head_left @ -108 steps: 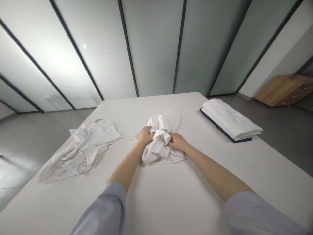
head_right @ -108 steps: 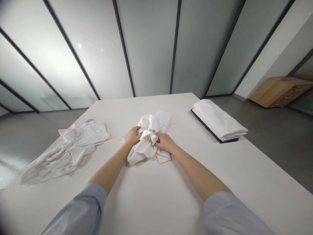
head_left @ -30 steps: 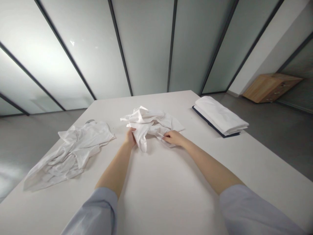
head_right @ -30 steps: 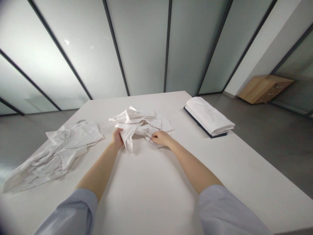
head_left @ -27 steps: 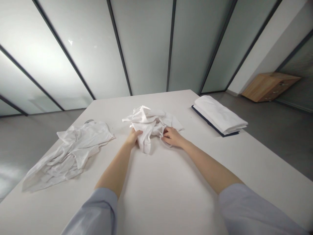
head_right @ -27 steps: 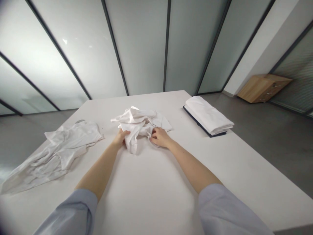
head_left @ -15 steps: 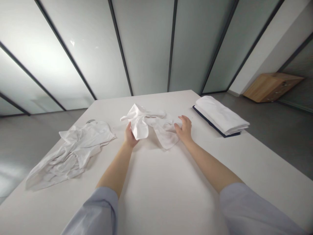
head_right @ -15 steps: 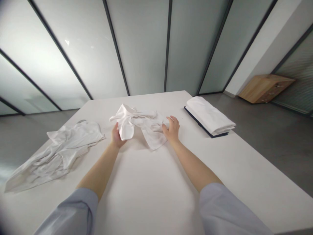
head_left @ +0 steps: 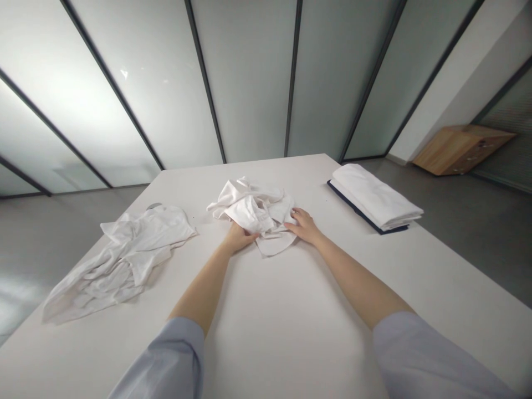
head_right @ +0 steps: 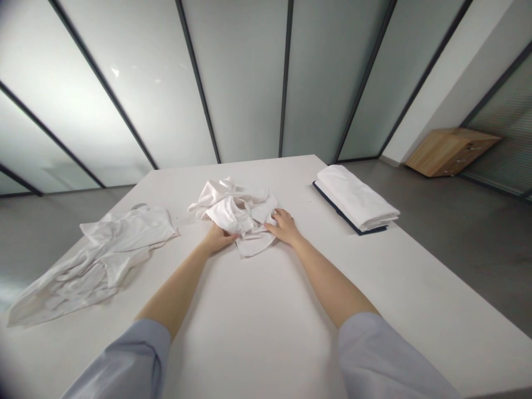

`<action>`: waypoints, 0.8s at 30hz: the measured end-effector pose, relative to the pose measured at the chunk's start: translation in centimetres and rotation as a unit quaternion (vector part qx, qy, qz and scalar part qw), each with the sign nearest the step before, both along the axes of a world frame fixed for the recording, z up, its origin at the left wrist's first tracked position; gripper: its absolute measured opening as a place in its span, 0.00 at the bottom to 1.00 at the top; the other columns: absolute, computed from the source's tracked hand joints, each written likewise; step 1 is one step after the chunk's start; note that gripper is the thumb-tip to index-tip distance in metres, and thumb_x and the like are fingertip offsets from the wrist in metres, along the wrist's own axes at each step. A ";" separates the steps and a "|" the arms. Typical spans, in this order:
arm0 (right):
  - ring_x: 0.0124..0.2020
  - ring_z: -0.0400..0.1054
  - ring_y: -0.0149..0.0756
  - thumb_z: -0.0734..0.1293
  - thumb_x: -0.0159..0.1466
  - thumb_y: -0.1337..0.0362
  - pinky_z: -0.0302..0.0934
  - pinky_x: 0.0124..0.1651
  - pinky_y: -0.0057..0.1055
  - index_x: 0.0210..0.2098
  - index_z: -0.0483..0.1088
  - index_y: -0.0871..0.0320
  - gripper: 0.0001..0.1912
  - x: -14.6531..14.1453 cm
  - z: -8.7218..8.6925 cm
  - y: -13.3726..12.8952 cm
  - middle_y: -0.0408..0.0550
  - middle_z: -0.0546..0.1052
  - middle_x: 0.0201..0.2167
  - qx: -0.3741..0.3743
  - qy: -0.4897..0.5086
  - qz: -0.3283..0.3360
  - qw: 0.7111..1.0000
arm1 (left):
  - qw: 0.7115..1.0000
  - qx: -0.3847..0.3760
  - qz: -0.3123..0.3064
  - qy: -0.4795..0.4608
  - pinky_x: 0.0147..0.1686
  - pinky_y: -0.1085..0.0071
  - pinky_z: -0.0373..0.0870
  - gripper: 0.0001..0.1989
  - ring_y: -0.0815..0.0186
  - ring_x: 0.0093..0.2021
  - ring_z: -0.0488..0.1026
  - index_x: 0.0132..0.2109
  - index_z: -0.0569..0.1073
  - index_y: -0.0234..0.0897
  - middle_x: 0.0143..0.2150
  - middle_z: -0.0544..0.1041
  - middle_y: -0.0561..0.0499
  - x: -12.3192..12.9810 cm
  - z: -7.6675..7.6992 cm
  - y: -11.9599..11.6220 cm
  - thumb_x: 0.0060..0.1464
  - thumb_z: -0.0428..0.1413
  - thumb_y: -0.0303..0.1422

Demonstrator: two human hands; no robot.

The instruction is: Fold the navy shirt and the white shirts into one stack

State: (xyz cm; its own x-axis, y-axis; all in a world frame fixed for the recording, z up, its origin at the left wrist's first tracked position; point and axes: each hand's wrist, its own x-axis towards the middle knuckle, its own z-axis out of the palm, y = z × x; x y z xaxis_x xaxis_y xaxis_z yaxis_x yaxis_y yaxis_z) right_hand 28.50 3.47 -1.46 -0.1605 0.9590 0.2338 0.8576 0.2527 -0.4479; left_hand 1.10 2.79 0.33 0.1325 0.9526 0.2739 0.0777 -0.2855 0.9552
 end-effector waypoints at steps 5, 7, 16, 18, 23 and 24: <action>0.60 0.59 0.49 0.68 0.58 0.53 0.53 0.60 0.42 0.47 0.72 0.59 0.22 -0.4 0.2 -0.3 0.58 0.69 0.57 0.012 -0.014 0.081 0.997 | 0.997 -0.009 0.080 -0.007 0.66 0.55 0.51 0.25 0.48 0.67 0.55 0.44 0.76 0.38 0.56 0.73 0.42 -0.2 -0.9 1.0 0.34 0.67 0.24; 0.53 0.64 0.48 0.66 0.58 0.55 0.56 0.56 0.41 0.38 0.74 0.59 0.15 -0.5 0.4 -0.4 0.57 0.74 0.49 0.010 0.011 0.064 0.998 | 0.992 -0.037 0.116 -0.034 0.65 0.58 0.55 0.21 0.51 0.65 0.61 0.43 0.76 0.39 0.53 0.75 0.46 -0.3 -1.0 1.6 0.38 0.64 0.24; 0.35 0.71 0.45 0.64 0.53 0.48 0.63 0.39 0.35 0.30 0.72 0.57 0.18 -0.1 1.6 0.1 0.47 0.78 0.27 -0.069 0.511 -0.090 0.852 | 0.901 -0.244 0.117 -0.338 0.45 0.63 0.76 0.11 0.58 0.44 0.78 0.41 0.74 0.39 0.34 0.80 0.51 -3.1 1.7 3.4 0.47 0.55 0.28; 0.38 0.73 0.46 0.62 0.54 0.48 0.65 0.41 0.37 0.34 0.72 0.57 0.19 -0.1 2.1 0.1 0.49 0.79 0.30 -0.086 0.549 -0.071 0.828 | 0.904 -0.257 0.082 -0.331 0.45 0.60 0.77 0.11 0.56 0.42 0.79 0.39 0.74 0.38 0.32 0.80 0.49 -4.3 2.0 3.1 0.45 0.56 0.29; 0.43 0.73 0.48 0.59 0.57 0.47 0.68 0.44 0.41 0.41 0.70 0.56 0.23 0.6 3.9 -0.8 0.52 0.79 0.37 -0.123 0.524 -0.027 0.843 | 0.911 -0.296 -0.039 -0.283 0.48 0.56 0.74 0.16 0.54 0.43 0.79 0.41 0.75 0.37 0.34 0.81 0.48 -6.2 1.6 1.3 0.41 0.59 0.29; 0.43 0.73 0.49 0.59 0.56 0.47 0.68 0.44 0.41 0.42 0.69 0.56 0.23 0.7 4.3 -1.2 0.52 0.79 0.38 -0.125 0.528 -0.023 0.840 | 0.914 -0.289 -0.075 -0.275 0.49 0.55 0.73 0.17 0.54 0.44 0.78 0.42 0.75 0.37 0.35 0.81 0.48 -6.1 1.5 1.0 0.40 0.60 0.28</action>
